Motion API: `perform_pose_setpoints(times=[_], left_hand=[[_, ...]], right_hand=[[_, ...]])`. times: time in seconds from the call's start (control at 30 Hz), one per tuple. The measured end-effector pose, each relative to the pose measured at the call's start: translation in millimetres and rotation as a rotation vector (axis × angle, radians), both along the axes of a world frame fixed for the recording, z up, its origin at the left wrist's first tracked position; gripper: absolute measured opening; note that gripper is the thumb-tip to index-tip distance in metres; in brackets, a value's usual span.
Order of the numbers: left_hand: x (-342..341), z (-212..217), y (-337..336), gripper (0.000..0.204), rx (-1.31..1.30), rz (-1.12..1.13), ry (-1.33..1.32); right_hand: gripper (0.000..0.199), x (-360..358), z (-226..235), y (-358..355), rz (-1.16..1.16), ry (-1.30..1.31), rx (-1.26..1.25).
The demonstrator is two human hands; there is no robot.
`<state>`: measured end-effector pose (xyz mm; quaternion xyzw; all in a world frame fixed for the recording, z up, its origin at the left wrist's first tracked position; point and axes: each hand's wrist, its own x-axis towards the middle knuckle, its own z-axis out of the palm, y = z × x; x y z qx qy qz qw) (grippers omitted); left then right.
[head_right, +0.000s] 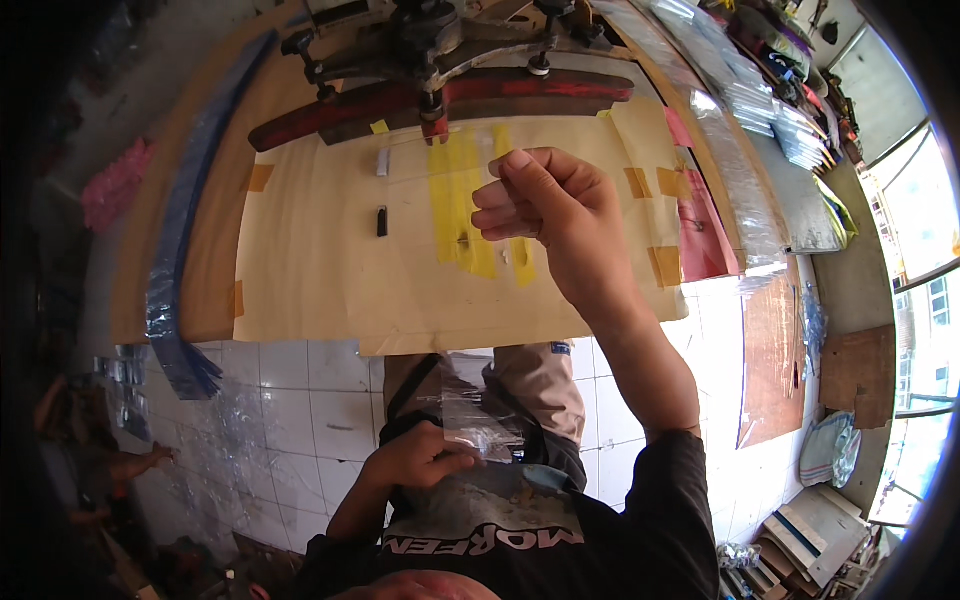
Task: The person heat-seals plastic sheets using a manual heat-sealing machine. They place a plastic sheet on the guide marks, lower the lever by hand to seal the edge, and then set the sealed sheet aside.
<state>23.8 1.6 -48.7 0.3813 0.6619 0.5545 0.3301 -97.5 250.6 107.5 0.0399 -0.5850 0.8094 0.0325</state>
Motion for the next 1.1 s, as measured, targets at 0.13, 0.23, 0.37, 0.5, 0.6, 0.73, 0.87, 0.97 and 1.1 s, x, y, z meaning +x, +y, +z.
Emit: perform_pose_setpoints(times=[0.13, 0.23, 0.37, 0.5, 0.6, 0.73, 0.87, 0.97, 1.1], left_hand=[[-3.1, -0.7, 3.0, 0.021, -0.024, -0.014, -0.024], [-2.6, -1.3, 5.2, 0.021, -0.027, 0.036, -0.05], [-3.0, -6.2, 3.5, 0.02, -0.061, 0.167, -0.108], [-9.9, -26.2, 1.9, 0.019, 0.045, 0.402, -0.341], [-22.4, -39.3, -7.0, 0.016, 0.11, 0.585, -0.254], [-31.7, -19.2, -11.7, 0.017, 0.047, 0.702, 0.11], [-4.6, -12.4, -5.7, 0.024, 0.146, 0.85, 0.52], [3.0, -2.0, -7.4, 0.037, 0.214, 0.702, 0.888], [12.4, -3.7, -0.6, 0.047, 0.186, 0.569, 0.796]], right_hand=[[0.022, 0.9, -0.9, -0.6, -0.119, 0.034, 0.017], [0.023, 4.7, 1.3, -1.2, -0.179, 0.069, 0.056], [0.026, 27.9, 12.4, -4.4, -0.198, 0.071, 0.104], [0.022, 81.5, 2.4, 11.0, -0.03, 0.248, -0.067], [0.021, 99.0, -8.5, 29.1, 0.586, 0.369, -0.391], [0.026, 107.2, -11.0, 68.7, 1.032, 0.544, -0.301], [0.067, 108.9, -54.6, 99.4, 1.121, 0.364, -0.188], [0.093, 119.1, -72.7, 90.8, 0.623, 0.043, 0.524], [0.076, 113.3, -80.3, 24.7, 0.559, -0.023, 0.642]])
